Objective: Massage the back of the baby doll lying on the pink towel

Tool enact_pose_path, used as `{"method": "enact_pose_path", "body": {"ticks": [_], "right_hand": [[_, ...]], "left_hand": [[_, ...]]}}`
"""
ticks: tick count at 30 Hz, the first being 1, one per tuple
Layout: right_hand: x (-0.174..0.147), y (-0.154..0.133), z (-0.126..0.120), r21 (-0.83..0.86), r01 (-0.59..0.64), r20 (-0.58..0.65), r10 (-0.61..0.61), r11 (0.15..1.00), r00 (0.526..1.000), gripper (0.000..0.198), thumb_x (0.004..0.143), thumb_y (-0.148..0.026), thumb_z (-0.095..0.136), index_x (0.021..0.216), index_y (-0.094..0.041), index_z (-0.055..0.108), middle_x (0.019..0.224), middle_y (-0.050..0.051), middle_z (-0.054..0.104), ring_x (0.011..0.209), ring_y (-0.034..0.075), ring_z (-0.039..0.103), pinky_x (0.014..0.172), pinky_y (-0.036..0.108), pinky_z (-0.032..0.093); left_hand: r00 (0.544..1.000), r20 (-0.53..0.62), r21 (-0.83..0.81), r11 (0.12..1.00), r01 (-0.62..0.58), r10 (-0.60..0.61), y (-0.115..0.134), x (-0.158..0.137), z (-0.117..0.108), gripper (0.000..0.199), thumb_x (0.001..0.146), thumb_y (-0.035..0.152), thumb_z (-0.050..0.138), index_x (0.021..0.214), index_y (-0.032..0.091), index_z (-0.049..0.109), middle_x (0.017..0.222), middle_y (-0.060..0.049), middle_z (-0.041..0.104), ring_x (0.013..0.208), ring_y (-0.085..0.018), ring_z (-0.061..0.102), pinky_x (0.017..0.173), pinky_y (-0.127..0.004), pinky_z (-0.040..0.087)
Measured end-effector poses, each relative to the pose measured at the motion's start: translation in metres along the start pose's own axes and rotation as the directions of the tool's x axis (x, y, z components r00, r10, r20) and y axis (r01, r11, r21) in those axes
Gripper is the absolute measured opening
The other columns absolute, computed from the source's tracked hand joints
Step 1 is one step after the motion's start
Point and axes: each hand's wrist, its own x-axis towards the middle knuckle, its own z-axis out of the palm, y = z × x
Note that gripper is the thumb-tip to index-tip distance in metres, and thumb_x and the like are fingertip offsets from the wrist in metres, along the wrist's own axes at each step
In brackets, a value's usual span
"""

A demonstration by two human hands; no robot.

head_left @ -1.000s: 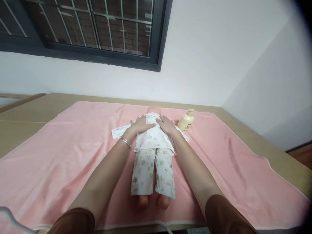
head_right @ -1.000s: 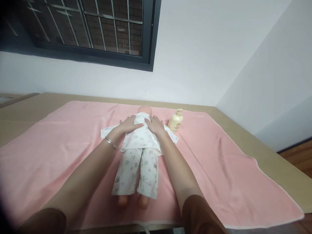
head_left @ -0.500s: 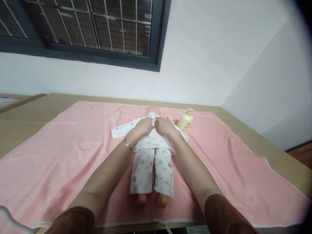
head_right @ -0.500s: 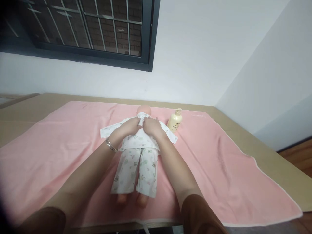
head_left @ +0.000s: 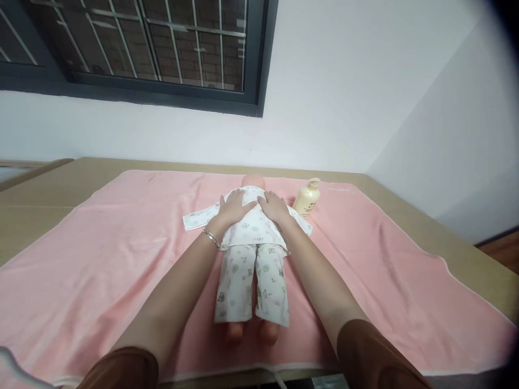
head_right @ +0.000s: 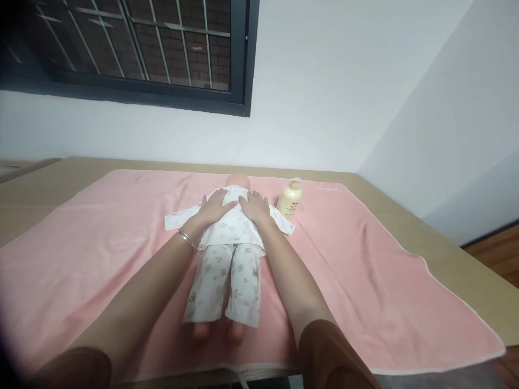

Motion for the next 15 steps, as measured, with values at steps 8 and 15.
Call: {"method": "enact_pose_path", "body": {"ticks": [8,15], "right_hand": [[-0.0027,-0.0019,0.0013,0.020,0.001,0.016,-0.001,1.000,1.000,0.061,0.105,-0.050,0.024,0.145,-0.014,0.050,0.159,0.017,0.042,0.149,0.031,0.034,0.122,0.057,0.016],[-0.0023,-0.0020,0.0020,0.022,-0.003,0.056,0.002,1.000,0.998,0.062,0.106,-0.050,0.022,0.144,-0.010,0.051,0.145,0.021,0.057,0.138,0.034,0.050,0.121,0.061,0.015]], "left_hand": [[1.000,0.002,-0.053,0.998,-0.023,0.024,-0.0017,-0.0008,0.0004,0.075,0.097,0.071,0.034,0.156,0.025,0.036,0.166,-0.011,0.034,0.156,-0.031,0.026,0.125,-0.064,0.001],[0.999,0.043,-0.058,0.998,0.003,0.000,-0.0030,0.0021,0.0005,0.077,0.095,0.073,0.031,0.155,0.025,0.038,0.164,-0.011,0.038,0.154,-0.033,0.030,0.124,-0.063,0.006]]}}
